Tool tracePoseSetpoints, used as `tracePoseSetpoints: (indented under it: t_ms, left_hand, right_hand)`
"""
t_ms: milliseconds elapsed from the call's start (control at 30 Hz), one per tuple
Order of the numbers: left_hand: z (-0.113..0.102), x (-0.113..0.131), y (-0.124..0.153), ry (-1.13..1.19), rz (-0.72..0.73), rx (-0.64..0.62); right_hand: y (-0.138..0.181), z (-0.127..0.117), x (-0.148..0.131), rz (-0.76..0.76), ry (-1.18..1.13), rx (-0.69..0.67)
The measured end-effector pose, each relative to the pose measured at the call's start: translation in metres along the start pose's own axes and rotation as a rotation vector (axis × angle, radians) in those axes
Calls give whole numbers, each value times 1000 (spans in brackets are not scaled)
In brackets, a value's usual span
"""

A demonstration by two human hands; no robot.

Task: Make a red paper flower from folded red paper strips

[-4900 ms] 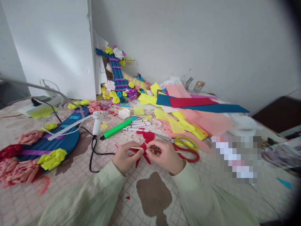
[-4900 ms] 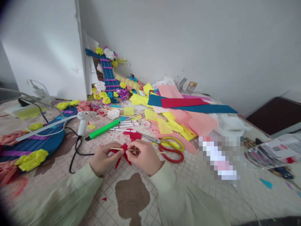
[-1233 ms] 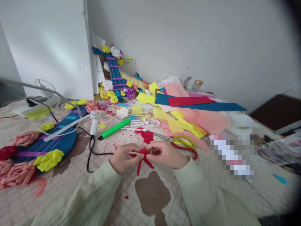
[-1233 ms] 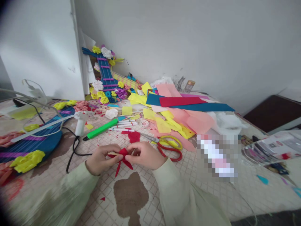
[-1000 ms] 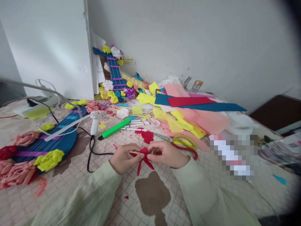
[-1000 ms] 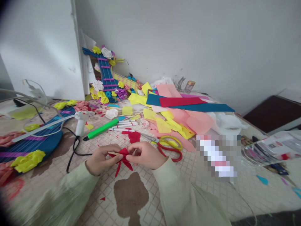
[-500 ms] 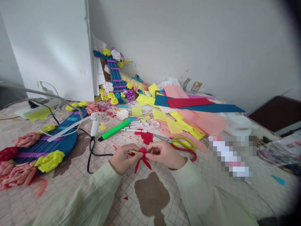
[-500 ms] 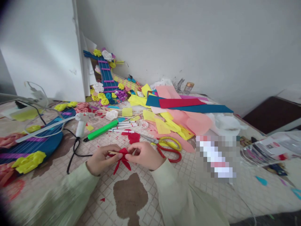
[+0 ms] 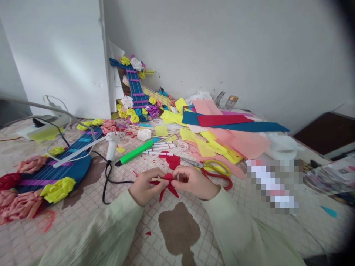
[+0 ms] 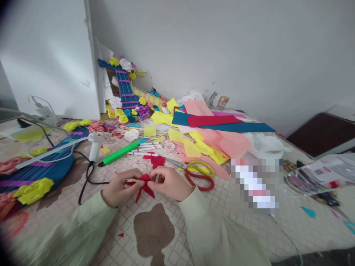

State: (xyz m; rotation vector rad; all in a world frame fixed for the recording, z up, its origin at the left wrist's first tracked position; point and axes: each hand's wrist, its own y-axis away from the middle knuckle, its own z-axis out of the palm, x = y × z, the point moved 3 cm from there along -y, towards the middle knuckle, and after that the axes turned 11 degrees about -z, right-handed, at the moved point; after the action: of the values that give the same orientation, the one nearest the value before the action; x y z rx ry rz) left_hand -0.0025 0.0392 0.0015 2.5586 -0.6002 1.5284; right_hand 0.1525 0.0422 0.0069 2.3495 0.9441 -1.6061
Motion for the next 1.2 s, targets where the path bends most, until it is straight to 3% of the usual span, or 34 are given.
tracePoseSetpoints:
  t_ms: [267, 533, 733, 900, 1200]
  left_hand:
    - [-1, 2, -1, 0, -43, 37]
    - [-11, 1, 3, 29, -129, 227]
    - [-1, 0, 0, 140, -234, 116]
    - [4, 1, -2, 93, -203, 90]
    - [0, 5, -1, 22, -135, 200]
  right_hand:
    - [0, -1, 0, 12, 55, 24]
    - [-1, -6, 4, 61, 107, 70]
    - [-1, -5, 4, 29, 89, 82]
    - [0, -4, 2, 21, 61, 64]
    - [0, -2, 1, 14, 38, 134]
